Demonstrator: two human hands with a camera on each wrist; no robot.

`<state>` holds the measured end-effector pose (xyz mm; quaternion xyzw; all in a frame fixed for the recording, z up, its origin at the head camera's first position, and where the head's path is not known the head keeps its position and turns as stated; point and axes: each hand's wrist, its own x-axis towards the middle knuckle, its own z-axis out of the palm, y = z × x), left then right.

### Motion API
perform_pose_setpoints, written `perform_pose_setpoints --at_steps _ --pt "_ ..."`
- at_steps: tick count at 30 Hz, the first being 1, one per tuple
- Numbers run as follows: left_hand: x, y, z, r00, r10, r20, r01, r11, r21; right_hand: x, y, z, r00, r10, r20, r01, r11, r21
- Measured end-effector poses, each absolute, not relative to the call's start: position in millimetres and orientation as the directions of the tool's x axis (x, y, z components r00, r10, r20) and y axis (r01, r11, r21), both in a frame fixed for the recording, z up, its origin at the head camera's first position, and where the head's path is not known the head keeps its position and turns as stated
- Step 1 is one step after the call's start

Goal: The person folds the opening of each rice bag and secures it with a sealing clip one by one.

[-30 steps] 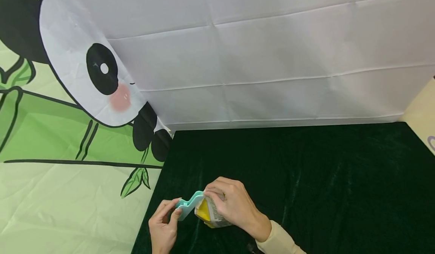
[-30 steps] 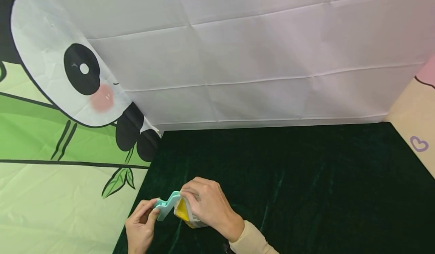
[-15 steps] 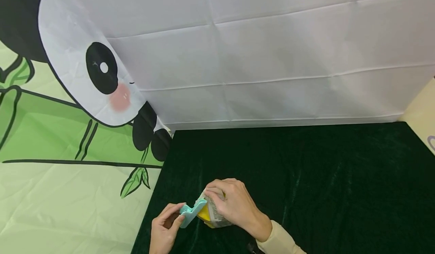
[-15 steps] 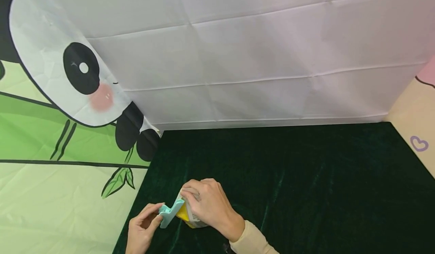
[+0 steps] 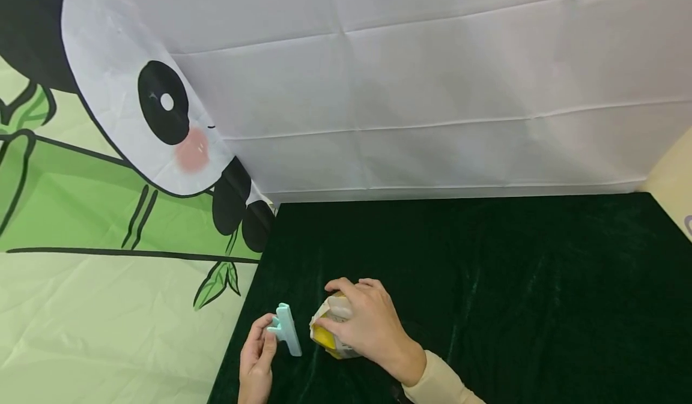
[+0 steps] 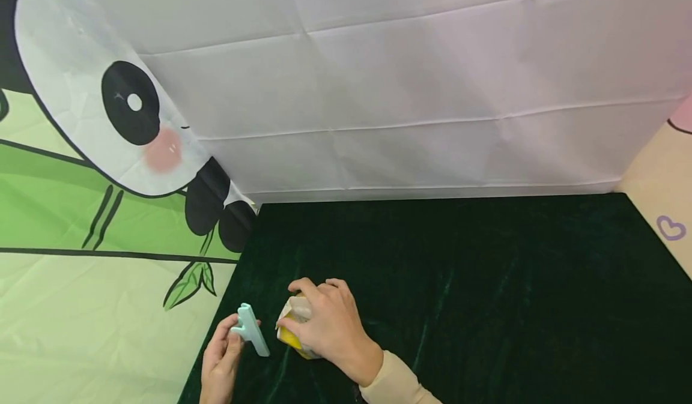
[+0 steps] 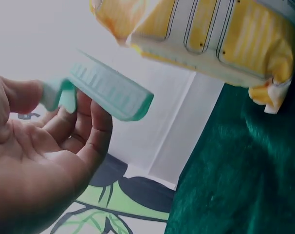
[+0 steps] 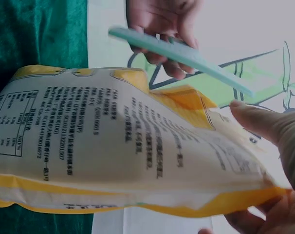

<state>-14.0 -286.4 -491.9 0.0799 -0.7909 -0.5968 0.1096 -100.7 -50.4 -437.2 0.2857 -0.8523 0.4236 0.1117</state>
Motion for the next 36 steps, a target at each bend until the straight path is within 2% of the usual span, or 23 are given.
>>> perform_pose_setpoints --at_steps 5,10,14,21,30,36 --pt "-17 -276 -488 -0.965 -0.259 0.028 -0.022 0.187 0.982 -98 -54 -437 -0.792 -0.346 0.502 -0.606 0.543 -0.581" --pt "-21 -265 -485 -0.945 -0.314 0.087 0.065 0.077 0.995 -96 -57 -442 -0.724 -0.317 0.613 -0.657 0.586 -0.473" --pt "-21 -259 -483 -0.941 -0.324 0.098 0.083 0.061 0.995 -96 -58 -444 -0.709 -0.307 0.635 -0.657 0.616 -0.435" --pt "-27 -249 -476 -0.953 -0.303 0.029 0.006 0.077 0.997 -99 -55 -441 -0.740 -0.337 0.582 -0.648 0.587 -0.485" --pt "-37 -240 -477 -0.947 -0.321 0.021 -0.045 0.198 0.979 -99 -53 -438 -0.756 -0.394 0.522 -0.652 0.526 -0.547" --pt "-42 -236 -479 -0.944 -0.324 0.063 -0.022 0.253 0.967 -100 -50 -435 -0.784 -0.435 0.443 -0.619 0.484 -0.619"
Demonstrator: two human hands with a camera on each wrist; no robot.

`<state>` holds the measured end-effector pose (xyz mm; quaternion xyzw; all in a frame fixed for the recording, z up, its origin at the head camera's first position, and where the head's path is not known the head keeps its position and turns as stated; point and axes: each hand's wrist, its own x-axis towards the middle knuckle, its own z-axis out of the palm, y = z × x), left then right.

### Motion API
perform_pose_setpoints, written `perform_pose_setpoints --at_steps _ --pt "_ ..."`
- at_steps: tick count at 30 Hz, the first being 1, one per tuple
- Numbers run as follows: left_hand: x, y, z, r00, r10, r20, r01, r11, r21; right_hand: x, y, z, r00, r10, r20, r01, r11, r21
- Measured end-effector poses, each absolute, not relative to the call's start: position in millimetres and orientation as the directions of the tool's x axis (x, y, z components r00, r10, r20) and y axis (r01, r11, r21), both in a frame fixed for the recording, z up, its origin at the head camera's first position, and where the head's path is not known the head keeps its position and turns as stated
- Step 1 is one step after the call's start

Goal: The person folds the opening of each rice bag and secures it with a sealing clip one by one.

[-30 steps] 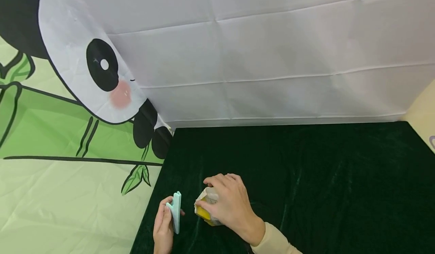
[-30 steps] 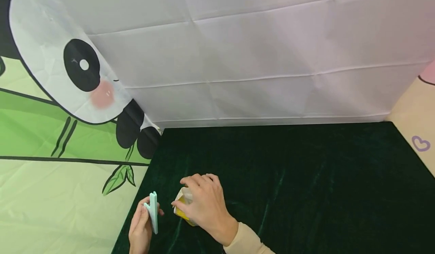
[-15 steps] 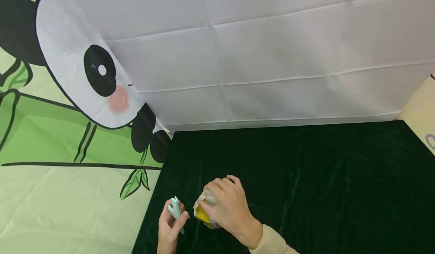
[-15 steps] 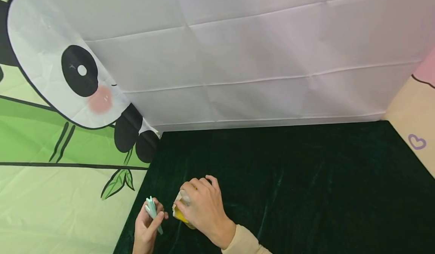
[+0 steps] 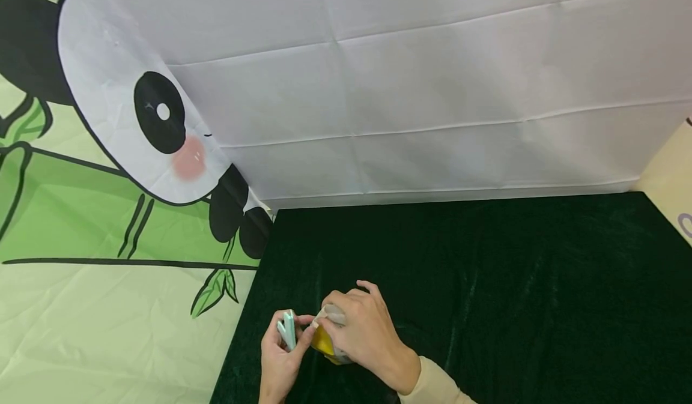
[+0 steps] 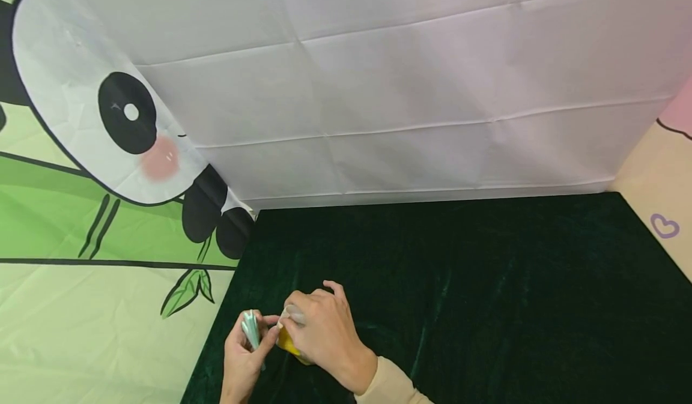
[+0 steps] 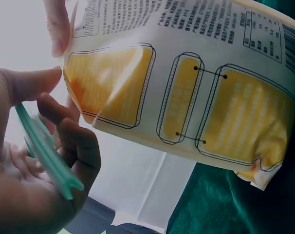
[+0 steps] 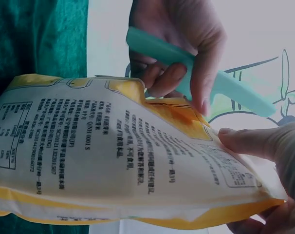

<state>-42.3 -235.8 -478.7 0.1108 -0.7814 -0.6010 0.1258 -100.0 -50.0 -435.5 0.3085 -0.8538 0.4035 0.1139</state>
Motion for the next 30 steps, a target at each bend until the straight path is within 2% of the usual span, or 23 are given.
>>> perform_pose_setpoints --at_steps 5,10,16,22,30 --pt "-48 -233 -480 -0.941 -0.324 0.093 -0.002 0.280 0.960 -100 -48 -434 -0.802 -0.445 0.399 -0.585 0.449 -0.676" --pt "-51 -230 -484 -0.927 -0.351 0.131 0.023 0.296 0.955 -101 -48 -433 -0.808 -0.446 0.386 -0.574 0.445 -0.687" --pt "-51 -224 -486 -0.894 -0.398 0.204 0.062 0.341 0.938 -102 -49 -434 -0.797 -0.450 0.402 -0.588 0.427 -0.687" --pt "-50 -226 -491 -0.884 -0.387 0.261 0.120 0.352 0.928 -104 -50 -438 -0.780 -0.445 0.439 -0.608 0.376 -0.699" --pt "-48 -236 -496 -0.892 -0.388 0.232 0.053 0.420 0.906 -106 -51 -439 -0.778 -0.452 0.436 -0.606 0.359 -0.710"
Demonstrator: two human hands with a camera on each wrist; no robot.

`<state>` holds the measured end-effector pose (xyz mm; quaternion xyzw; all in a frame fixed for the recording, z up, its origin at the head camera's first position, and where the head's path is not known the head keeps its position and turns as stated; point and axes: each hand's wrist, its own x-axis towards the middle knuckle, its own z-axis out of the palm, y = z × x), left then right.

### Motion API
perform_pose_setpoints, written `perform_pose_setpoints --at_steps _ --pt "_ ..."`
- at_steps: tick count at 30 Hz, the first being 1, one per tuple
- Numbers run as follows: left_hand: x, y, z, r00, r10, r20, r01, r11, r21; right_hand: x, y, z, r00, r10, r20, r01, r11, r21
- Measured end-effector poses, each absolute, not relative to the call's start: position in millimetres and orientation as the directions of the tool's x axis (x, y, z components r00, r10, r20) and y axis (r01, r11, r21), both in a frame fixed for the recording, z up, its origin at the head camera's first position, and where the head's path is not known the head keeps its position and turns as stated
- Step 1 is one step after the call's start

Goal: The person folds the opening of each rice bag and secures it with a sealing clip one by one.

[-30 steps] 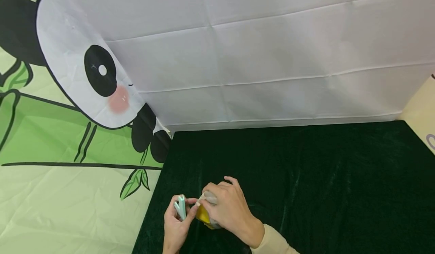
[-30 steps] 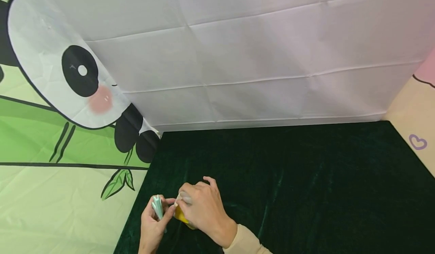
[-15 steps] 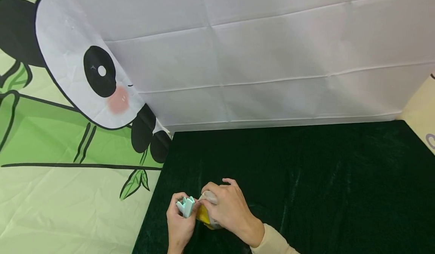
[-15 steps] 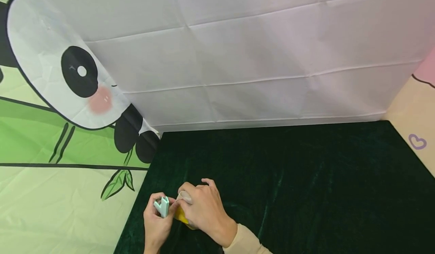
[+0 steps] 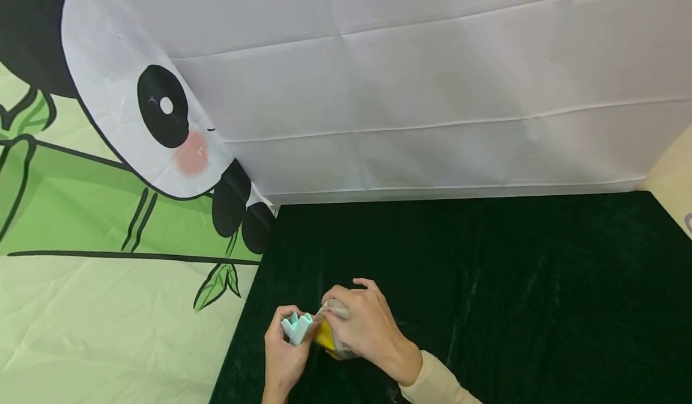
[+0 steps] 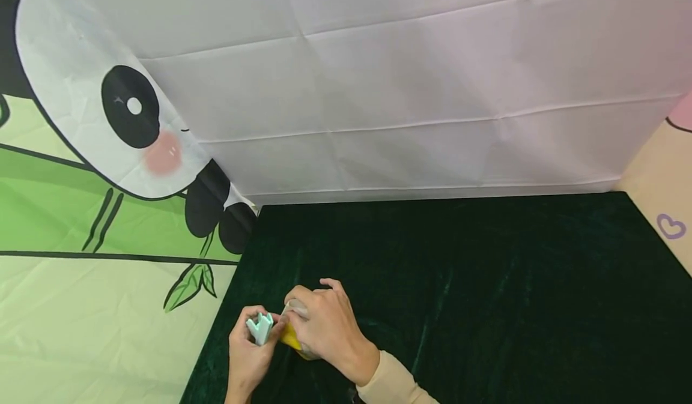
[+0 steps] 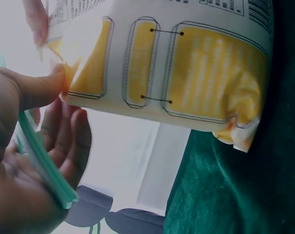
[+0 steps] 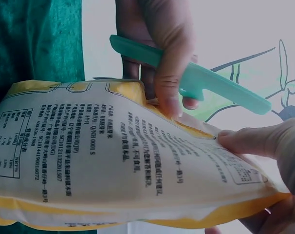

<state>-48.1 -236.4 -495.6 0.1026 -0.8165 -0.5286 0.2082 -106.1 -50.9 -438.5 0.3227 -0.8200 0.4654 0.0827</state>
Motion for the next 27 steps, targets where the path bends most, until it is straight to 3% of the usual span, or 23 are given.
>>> perform_pose_setpoints --at_steps 8,18,23,27 --pt "-47 -235 -496 -0.842 -0.443 0.309 0.035 0.527 0.849 -107 -51 -438 -0.780 -0.449 0.435 -0.604 0.361 -0.710" --pt "-33 -251 -484 -0.917 -0.389 0.086 -0.076 0.383 0.921 -108 -51 -439 -0.787 -0.443 0.430 -0.598 0.372 -0.710" --pt "-30 -257 -481 -0.929 -0.357 0.101 -0.082 0.463 0.883 -108 -51 -439 -0.788 -0.449 0.423 -0.594 0.368 -0.715" --pt "-29 -258 -480 -0.922 -0.375 0.091 -0.087 0.433 0.897 -106 -52 -439 -0.790 -0.458 0.409 -0.585 0.360 -0.727"
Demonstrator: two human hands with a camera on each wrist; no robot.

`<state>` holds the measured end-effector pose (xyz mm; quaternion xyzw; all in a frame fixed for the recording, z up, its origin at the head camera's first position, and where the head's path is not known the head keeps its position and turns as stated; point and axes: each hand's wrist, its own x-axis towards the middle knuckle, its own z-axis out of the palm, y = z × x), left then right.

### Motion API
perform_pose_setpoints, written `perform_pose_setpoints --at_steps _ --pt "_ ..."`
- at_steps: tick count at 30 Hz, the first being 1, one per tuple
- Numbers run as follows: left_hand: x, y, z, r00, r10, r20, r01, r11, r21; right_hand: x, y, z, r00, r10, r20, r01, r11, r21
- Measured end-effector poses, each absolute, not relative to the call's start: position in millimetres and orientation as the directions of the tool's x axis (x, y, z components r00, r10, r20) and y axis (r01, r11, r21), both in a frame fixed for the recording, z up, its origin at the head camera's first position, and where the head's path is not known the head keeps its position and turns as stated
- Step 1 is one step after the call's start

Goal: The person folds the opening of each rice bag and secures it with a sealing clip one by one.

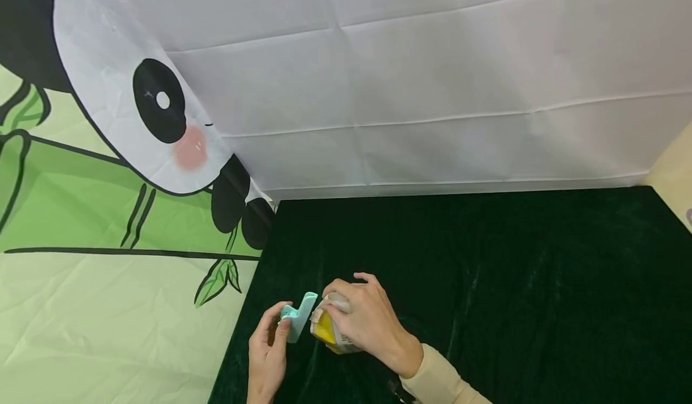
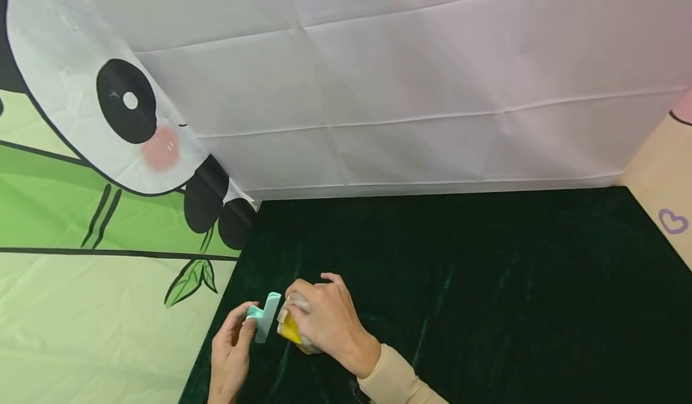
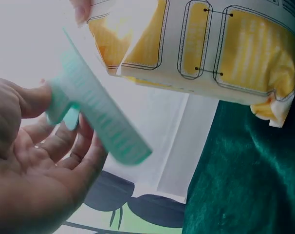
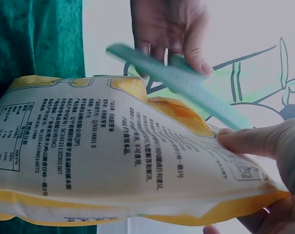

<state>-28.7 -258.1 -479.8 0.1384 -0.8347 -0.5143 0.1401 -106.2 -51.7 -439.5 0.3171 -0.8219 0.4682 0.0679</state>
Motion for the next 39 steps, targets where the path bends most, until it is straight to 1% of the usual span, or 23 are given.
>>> perform_pose_setpoints --at_steps 4,9,15,20,23,27,32,39 --pt "-30 -256 -480 -0.899 -0.425 0.110 -0.071 0.387 0.919 -106 -51 -439 -0.789 -0.461 0.405 -0.585 0.365 -0.724" --pt "-32 -258 -481 -0.876 -0.455 0.161 -0.053 0.423 0.905 -106 -50 -438 -0.791 -0.460 0.404 -0.587 0.384 -0.712" --pt "-30 -266 -480 -0.882 -0.447 0.148 -0.088 0.466 0.881 -108 -48 -436 -0.782 -0.469 0.410 -0.595 0.368 -0.714" --pt "-29 -269 -481 -0.889 -0.435 0.141 -0.090 0.469 0.878 -109 -45 -433 -0.785 -0.501 0.363 -0.571 0.361 -0.737" --pt "-29 -270 -481 -0.886 -0.435 0.163 -0.083 0.492 0.866 -109 -44 -432 -0.782 -0.520 0.342 -0.564 0.359 -0.744" --pt "-29 -272 -481 -0.884 -0.423 0.199 -0.057 0.519 0.853 -108 -42 -432 -0.773 -0.532 0.346 -0.574 0.353 -0.739" --pt "-30 -273 -481 -0.887 -0.414 0.206 -0.043 0.518 0.854 -109 -42 -432 -0.768 -0.536 0.351 -0.579 0.345 -0.739" --pt "-30 -274 -482 -0.892 -0.414 0.182 -0.042 0.477 0.878 -110 -42 -431 -0.766 -0.538 0.353 -0.583 0.350 -0.733"
